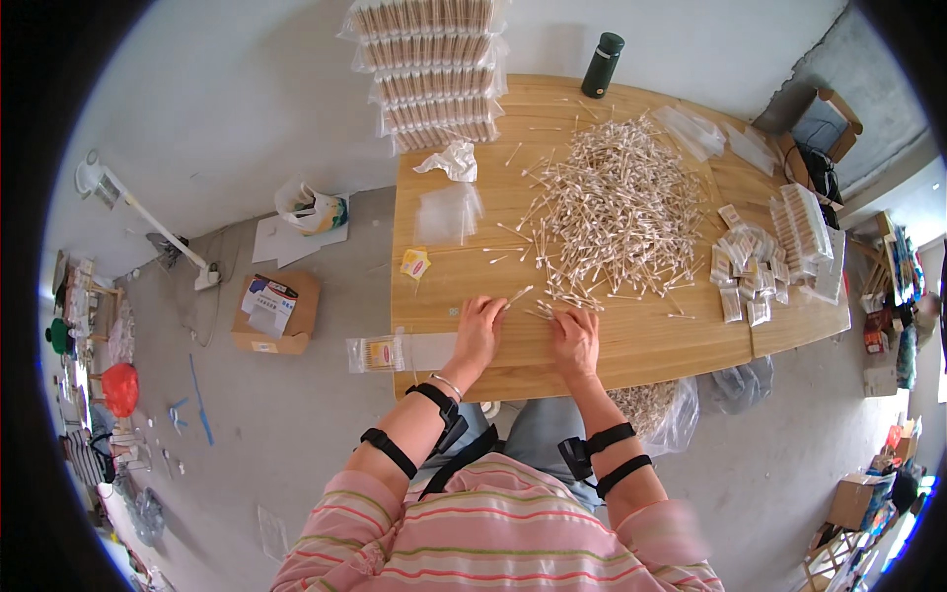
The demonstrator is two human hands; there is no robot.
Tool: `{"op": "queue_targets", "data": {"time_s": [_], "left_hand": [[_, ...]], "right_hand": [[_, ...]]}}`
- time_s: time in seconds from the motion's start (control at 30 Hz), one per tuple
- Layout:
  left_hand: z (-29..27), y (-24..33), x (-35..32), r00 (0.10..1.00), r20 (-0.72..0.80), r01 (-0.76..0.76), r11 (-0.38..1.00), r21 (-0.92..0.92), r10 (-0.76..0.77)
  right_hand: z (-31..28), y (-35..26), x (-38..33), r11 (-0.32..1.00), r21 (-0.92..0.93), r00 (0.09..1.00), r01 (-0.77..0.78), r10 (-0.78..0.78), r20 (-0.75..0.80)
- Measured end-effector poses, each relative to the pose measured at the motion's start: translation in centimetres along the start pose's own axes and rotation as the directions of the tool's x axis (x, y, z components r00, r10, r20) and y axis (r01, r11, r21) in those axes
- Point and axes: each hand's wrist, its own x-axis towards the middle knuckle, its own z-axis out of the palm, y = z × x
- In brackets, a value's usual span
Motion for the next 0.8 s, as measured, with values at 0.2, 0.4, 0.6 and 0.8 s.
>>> {"op": "queue_targets", "data": {"time_s": [0.2, 0.4, 0.6, 0.8], "left_hand": [[-1.1, -0.4, -1.9, 1.0, 0.0, -0.023, 1.0, 0.02, 0.023], [-2.0, 0.1, -3.1, 0.969, 0.194, -0.158, 0.987, 0.009, 0.153], [-2.7, 1.0, -3.1, 1.0, 0.014, -0.002, 0.963, 0.269, -0.002], [-2.6, 0.4, -2.9, 0.981, 0.192, -0.033, 0.987, 0.156, 0.002]], "right_hand": [[-1.2, 1.6, 0.1, 0.986, -0.054, 0.984, -0.158, 0.152, -0.093], [1.5, -1.4, 1.3, 0.998, 0.069, 1.0, -0.001, -0.001, 0.023], [2.0, -4.1, 1.0, 0.974, 0.217, 0.987, 0.064, -0.094, 0.128], [2.3, -2.5, -0.1, 0.921, 0.357, 0.98, -0.156, 0.19, -0.063]]}}
